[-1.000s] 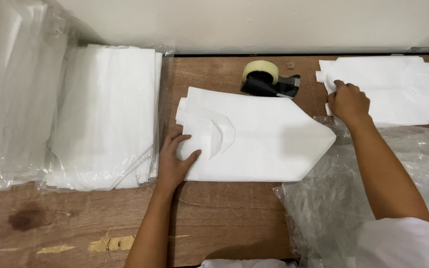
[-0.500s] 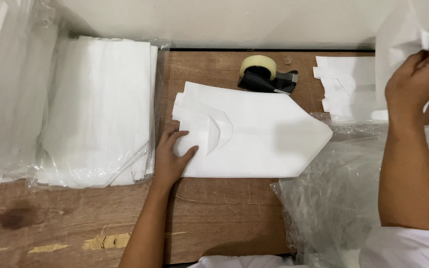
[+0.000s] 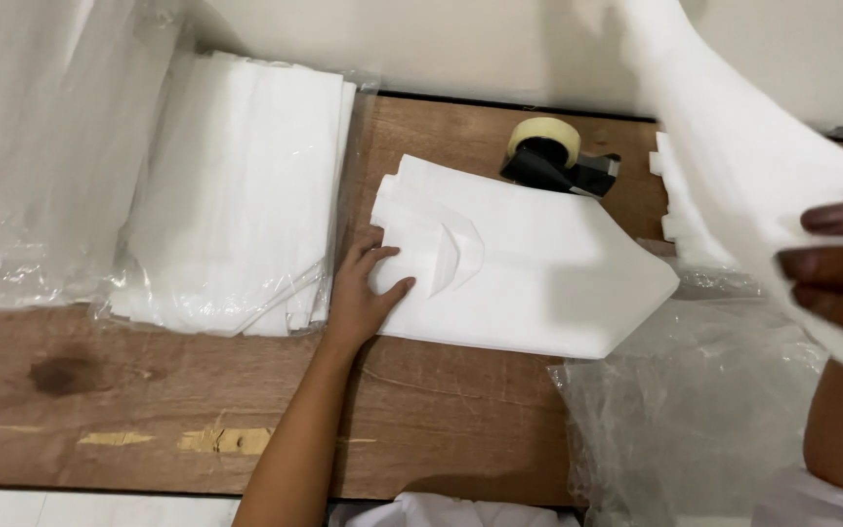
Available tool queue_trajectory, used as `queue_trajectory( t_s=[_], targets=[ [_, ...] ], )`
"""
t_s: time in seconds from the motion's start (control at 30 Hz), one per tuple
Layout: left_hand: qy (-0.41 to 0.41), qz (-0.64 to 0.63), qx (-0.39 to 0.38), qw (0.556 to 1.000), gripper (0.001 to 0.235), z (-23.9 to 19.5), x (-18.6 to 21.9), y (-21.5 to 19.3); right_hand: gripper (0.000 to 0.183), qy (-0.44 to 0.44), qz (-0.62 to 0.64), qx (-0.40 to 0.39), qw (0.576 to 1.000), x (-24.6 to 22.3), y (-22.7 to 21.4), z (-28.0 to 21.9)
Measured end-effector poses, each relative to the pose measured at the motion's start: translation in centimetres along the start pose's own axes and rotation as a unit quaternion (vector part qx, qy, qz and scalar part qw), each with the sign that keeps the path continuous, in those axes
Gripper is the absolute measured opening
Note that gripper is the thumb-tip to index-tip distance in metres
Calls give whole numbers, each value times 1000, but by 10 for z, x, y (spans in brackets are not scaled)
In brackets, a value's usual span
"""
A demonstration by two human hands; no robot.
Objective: Folding white bags and placing them into clear plastic sleeves for packaging.
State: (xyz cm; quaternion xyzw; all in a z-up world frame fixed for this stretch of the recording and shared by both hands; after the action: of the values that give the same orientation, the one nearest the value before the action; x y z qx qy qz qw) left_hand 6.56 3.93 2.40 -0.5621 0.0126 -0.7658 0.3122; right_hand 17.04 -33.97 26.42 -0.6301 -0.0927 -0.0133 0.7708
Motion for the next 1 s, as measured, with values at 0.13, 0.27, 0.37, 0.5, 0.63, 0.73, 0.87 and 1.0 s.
queue_trajectory(
  t_s=[0.13, 0.27, 0.37, 0.5, 0.63, 0.73, 0.87, 1.0],
  targets=[
    [-22, 10, 1, 1000, 36, 37, 33, 34, 49, 122, 5, -22, 992, 7, 34, -2],
    [-199, 227, 263, 916, 28, 66, 133, 52, 24, 73, 139, 260, 953, 7, 45, 21],
    [-215, 263, 305, 890, 28, 62, 177, -1, 15, 185, 206, 248, 928, 23, 72, 7],
    [27, 45, 31, 998, 36, -4, -46, 16, 13, 322, 197, 189, 906, 52, 112, -32],
    [-41, -78, 29, 996, 20, -1, 1, -5, 32, 390, 215, 99, 890, 70, 136, -50],
    [-80, -129, 43, 987, 27, -2, 9, -11, 70, 428, 306, -111, 843, 71, 175, -50],
    [-115, -130, 27, 984, 28, 0, 11, -8, 84, 449, 378, -235, 775, 71, 198, -70],
    [-103, 1, -19, 995, 50, 4, 10, 5, 131, 469, 439, -301, 705, 69, 197, -77]
  ],
)
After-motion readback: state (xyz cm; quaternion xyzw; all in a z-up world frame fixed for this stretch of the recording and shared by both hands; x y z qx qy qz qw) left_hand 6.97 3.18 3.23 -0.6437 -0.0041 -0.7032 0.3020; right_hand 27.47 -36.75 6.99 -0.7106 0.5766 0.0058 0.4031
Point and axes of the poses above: each hand's wrist, its own z-axis towards the middle knuckle, its own y-axis out of the palm, x = y × z, the point moved 8 cm from there along z, towards the middle knuckle, and after that the axes turned 4 degrees about -x, right-handed, at the moved point
